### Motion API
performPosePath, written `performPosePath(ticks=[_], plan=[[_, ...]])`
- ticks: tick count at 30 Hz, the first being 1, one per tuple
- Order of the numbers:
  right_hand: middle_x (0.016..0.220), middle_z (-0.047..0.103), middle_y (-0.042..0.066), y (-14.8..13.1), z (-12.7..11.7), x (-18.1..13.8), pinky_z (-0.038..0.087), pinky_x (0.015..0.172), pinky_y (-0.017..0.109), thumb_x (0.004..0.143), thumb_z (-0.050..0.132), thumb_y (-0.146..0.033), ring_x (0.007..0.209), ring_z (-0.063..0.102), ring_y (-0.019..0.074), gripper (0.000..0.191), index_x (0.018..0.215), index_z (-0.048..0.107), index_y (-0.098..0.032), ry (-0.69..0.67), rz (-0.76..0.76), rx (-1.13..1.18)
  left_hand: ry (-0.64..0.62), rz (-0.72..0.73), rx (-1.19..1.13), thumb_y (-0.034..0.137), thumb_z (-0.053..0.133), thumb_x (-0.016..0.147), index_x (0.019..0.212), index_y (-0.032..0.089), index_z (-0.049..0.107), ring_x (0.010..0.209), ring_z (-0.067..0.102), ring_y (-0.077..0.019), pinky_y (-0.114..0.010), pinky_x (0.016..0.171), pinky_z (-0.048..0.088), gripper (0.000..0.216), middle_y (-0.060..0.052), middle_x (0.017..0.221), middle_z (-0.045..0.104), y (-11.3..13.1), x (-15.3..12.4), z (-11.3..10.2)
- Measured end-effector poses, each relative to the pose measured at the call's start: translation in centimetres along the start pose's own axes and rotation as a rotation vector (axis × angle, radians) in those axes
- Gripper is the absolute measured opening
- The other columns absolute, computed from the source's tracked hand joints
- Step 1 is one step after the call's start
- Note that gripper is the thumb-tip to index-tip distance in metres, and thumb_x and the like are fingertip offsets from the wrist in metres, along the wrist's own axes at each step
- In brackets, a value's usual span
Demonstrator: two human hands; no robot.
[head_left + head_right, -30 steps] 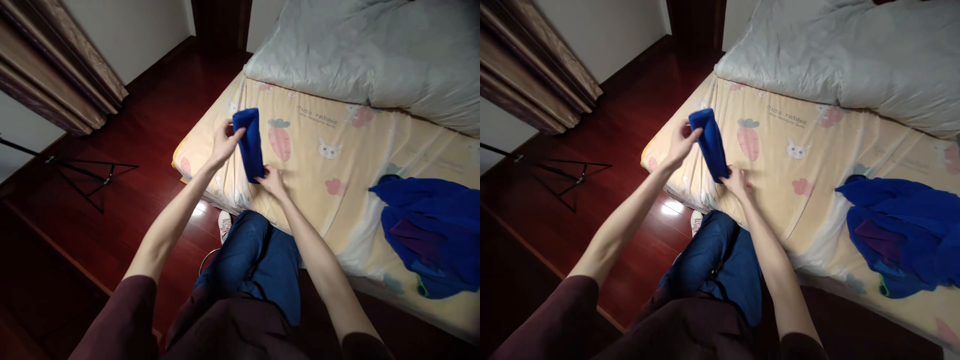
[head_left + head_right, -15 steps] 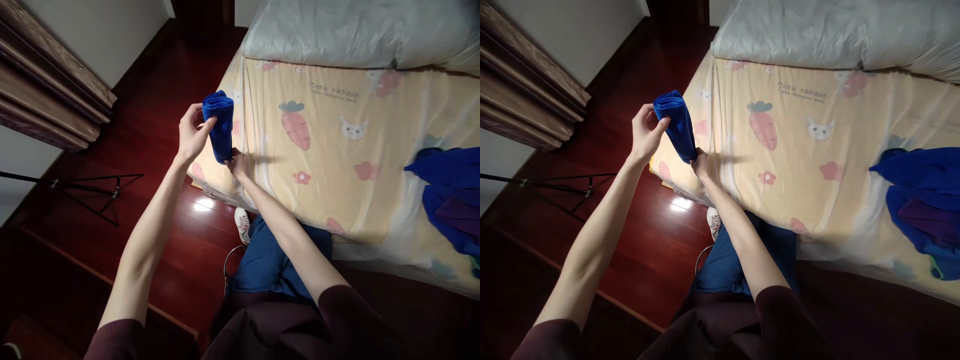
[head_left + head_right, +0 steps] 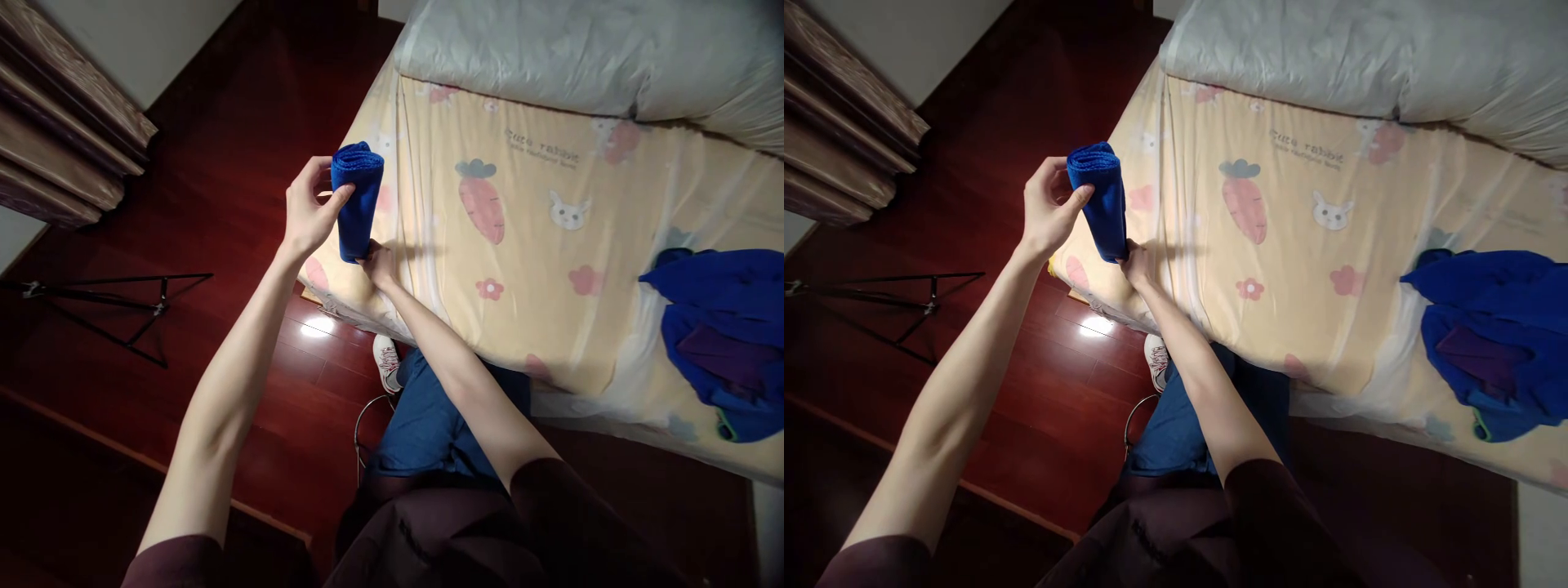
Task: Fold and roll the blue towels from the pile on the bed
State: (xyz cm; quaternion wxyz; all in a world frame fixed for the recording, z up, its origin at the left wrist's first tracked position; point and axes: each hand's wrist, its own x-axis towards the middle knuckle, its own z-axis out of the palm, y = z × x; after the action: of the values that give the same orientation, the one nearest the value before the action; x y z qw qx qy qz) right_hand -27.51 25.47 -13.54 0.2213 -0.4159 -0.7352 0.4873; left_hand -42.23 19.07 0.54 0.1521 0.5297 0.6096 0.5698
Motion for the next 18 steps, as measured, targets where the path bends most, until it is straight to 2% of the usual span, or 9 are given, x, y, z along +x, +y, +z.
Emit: performPosePath(ticks=[3,5,8,10,11,13,14,16,18], plan=[[0.107,0.080,0.011,0.7,0.1,0.5,0.060,0.084,0.035,0.086,0.069,-0.016,0.094,0.073,0.0253,0.024,0.110,0.070,-0.014,0.006,0.002,-0.047,-0.016,-0.002,0.009,0.083,0.073,0.081,0.125,0.023,0.065,0.121,0.070,-0.0331,-0.051,0.105,0.058,0.075,-0.011,0.115,0.073,-0.6,0.1,0.0],[0.110,0.079,0.012,0.8,0.2,1.0,0.060,0.089,0.038,0.085,0.072,-0.016,0.100,0.073,0.0272,0.030,0.114,0.068,-0.013,-0.023,0.007,-0.088,-0.010,0.005,0.029,0.083,0.071,0.082,0.130,0.024,0.062,0.132,0.065,-0.0354,-0.053,0.109,0.055,0.077,-0.011,0.120,0.071,-0.8,0.4,0.0],[0.137,0.068,0.020,0.3,-0.1,0.4,0.054,0.110,0.047,0.081,0.082,-0.023,0.129,0.064,0.0348,0.061,0.135,0.057,-0.011,0.026,-0.005,-0.149,0.106,0.073,0.124,0.081,0.071,0.086,0.146,0.027,0.052,0.154,0.043,-0.0379,-0.058,0.123,0.043,0.083,-0.012,0.142,0.062,0.0,0.4,-0.3],[0.157,0.050,0.023,0.1,-1.0,-2.0,0.045,0.121,0.054,0.084,0.083,-0.032,0.148,0.048,0.0378,0.083,0.154,0.042,-0.013,0.148,-0.057,-0.158,0.238,0.122,0.213,0.074,0.069,0.092,0.157,0.030,0.040,0.165,0.021,-0.0366,-0.061,0.131,0.029,0.084,-0.011,0.160,0.049,1.6,-0.7,-0.7],[0.163,0.043,0.022,0.1,-1.7,-4.0,0.043,0.124,0.057,0.088,0.078,-0.036,0.152,0.043,0.0372,0.086,0.160,0.034,-0.016,0.210,-0.086,-0.142,0.292,0.129,0.248,0.069,0.067,0.096,0.161,0.031,0.034,0.167,0.012,-0.0354,-0.062,0.134,0.023,0.082,-0.009,0.166,0.042,2.6,-2.0,-0.8],[0.164,0.042,0.016,0.5,-3.6,-9.5,0.044,0.123,0.057,0.098,0.064,-0.038,0.151,0.046,0.0329,0.076,0.164,0.029,-0.025,0.282,-0.130,-0.077,0.322,0.086,0.278,0.058,0.061,0.102,0.166,0.033,0.028,0.168,0.002,-0.0333,-0.063,0.136,0.017,0.076,-0.006,0.172,0.035,4.9,-6.0,-0.2],[0.161,0.048,0.015,1.0,-4.7,-12.9,0.047,0.121,0.055,0.100,0.060,-0.037,0.147,0.051,0.0318,0.068,0.162,0.033,-0.028,0.290,-0.127,-0.046,0.277,0.045,0.288,0.055,0.059,0.102,0.167,0.033,0.028,0.168,0.004,-0.0340,-0.065,0.137,0.017,0.075,-0.006,0.173,0.034,5.9,-8.7,0.5],[0.145,0.062,0.013,2.6,-6.9,-20.3,0.054,0.115,0.054,0.101,0.057,-0.038,0.135,0.061,0.0316,0.050,0.150,0.052,-0.030,0.299,-0.087,-0.030,0.083,-0.064,0.314,0.050,0.055,0.101,0.165,0.037,0.037,0.166,0.016,-0.0350,-0.065,0.137,0.022,0.068,-0.005,0.170,0.040,7.9,-15.6,3.1],[0.126,0.071,0.010,4.6,-8.9,-27.4,0.058,0.109,0.055,0.101,0.057,-0.038,0.124,0.068,0.0321,0.032,0.131,0.066,-0.035,0.271,-0.015,-0.074,-0.268,-0.212,0.315,0.045,0.052,0.099,0.159,0.047,0.048,0.162,0.030,-0.0330,-0.060,0.137,0.029,0.060,0.000,0.165,0.048,9.5,-23.2,6.9]])
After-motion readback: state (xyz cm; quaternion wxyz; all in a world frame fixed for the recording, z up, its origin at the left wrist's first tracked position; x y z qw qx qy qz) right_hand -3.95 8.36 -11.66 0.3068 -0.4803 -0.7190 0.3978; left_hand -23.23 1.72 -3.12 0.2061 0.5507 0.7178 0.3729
